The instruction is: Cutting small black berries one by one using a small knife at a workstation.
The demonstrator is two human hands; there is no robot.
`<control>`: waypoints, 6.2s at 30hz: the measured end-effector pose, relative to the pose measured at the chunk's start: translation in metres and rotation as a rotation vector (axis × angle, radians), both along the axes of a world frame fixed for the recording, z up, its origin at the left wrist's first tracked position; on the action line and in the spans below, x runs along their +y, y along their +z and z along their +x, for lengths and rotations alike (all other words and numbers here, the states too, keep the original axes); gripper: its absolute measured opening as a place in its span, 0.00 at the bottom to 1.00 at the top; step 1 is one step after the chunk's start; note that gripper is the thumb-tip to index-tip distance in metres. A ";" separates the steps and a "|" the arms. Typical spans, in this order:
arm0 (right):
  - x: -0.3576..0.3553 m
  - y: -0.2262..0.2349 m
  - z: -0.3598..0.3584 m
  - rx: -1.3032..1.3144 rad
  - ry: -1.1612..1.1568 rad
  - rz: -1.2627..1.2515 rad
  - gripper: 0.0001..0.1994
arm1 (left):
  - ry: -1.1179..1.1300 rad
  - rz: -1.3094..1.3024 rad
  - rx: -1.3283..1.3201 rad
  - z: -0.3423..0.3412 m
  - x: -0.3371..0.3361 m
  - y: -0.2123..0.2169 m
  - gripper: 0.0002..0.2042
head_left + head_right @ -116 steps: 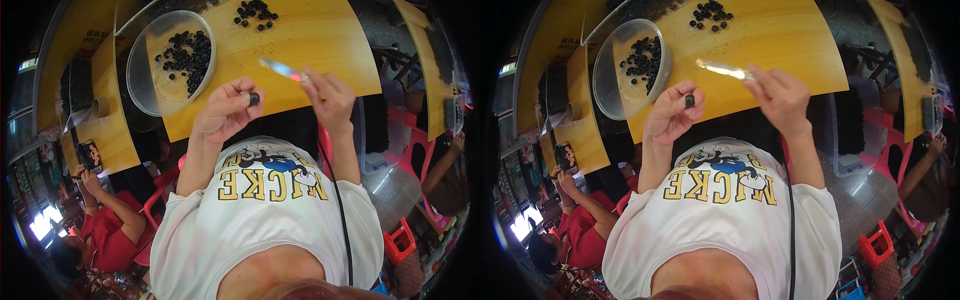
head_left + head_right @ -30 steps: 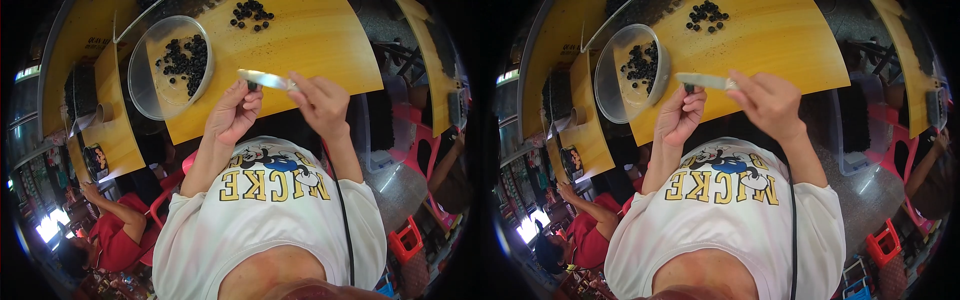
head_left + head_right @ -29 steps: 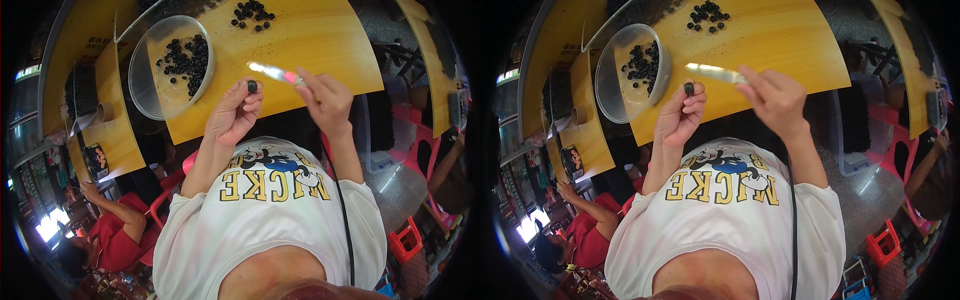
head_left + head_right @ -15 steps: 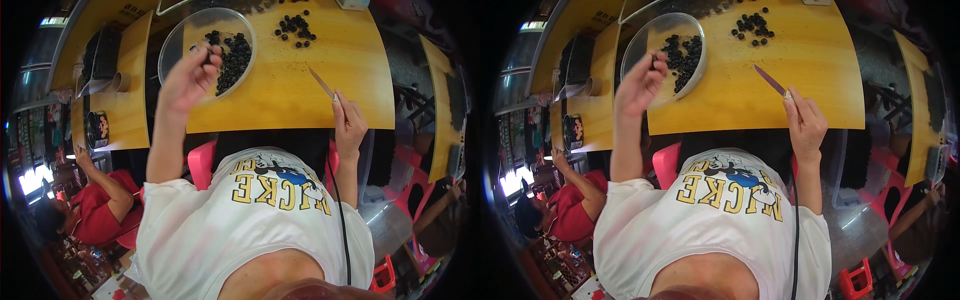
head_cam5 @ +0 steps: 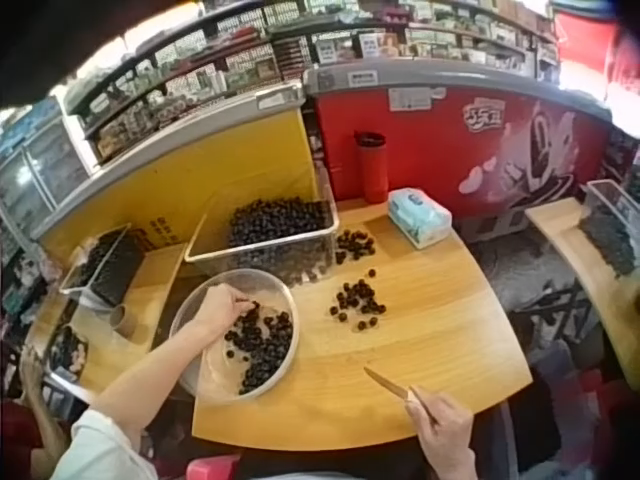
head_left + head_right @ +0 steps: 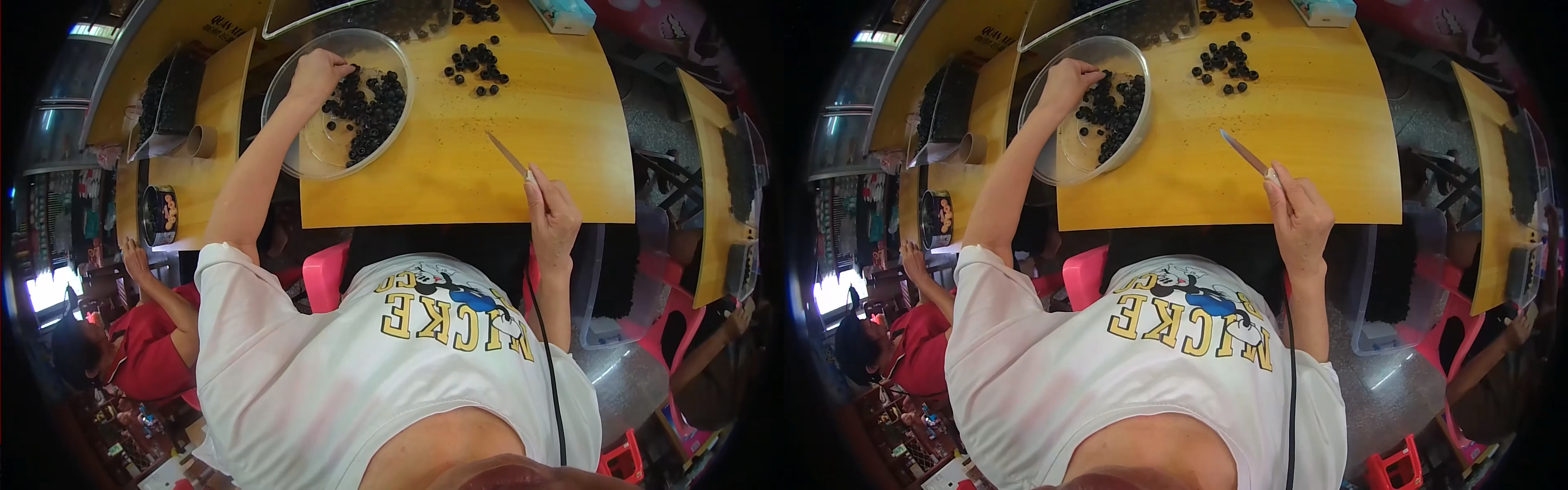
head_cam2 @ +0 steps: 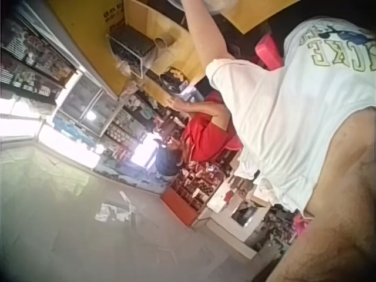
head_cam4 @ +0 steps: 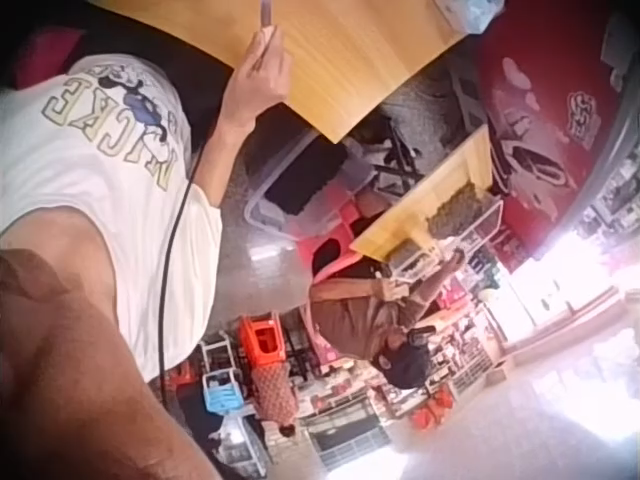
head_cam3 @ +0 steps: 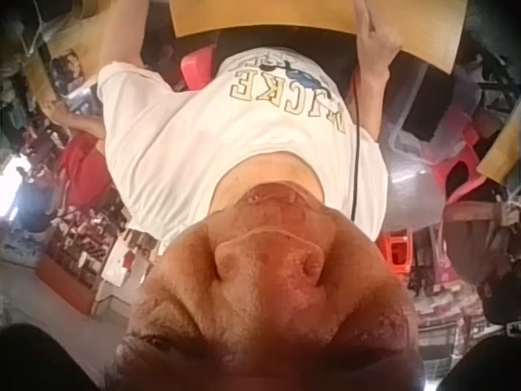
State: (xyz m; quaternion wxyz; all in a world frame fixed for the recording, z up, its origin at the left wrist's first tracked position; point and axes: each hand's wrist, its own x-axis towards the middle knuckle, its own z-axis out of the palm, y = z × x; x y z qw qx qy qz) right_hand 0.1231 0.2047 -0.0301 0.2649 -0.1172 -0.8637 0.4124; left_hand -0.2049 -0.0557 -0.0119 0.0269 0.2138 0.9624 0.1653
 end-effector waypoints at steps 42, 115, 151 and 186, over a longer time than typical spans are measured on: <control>-0.014 0.057 -0.001 0.274 0.250 0.273 0.21 | 0.186 1.743 -1.893 0.208 0.073 0.028 0.07; -0.006 0.026 0.005 0.134 0.058 0.101 0.14 | 0.286 1.913 -1.994 0.218 0.064 -0.001 0.13; -0.002 0.016 0.004 0.113 0.133 0.396 0.15 | 0.099 1.736 -1.824 0.216 0.061 -0.014 0.10; 0.013 -0.029 0.001 0.150 -0.100 0.154 0.11 | -0.224 0.021 -0.203 0.001 0.001 0.073 0.10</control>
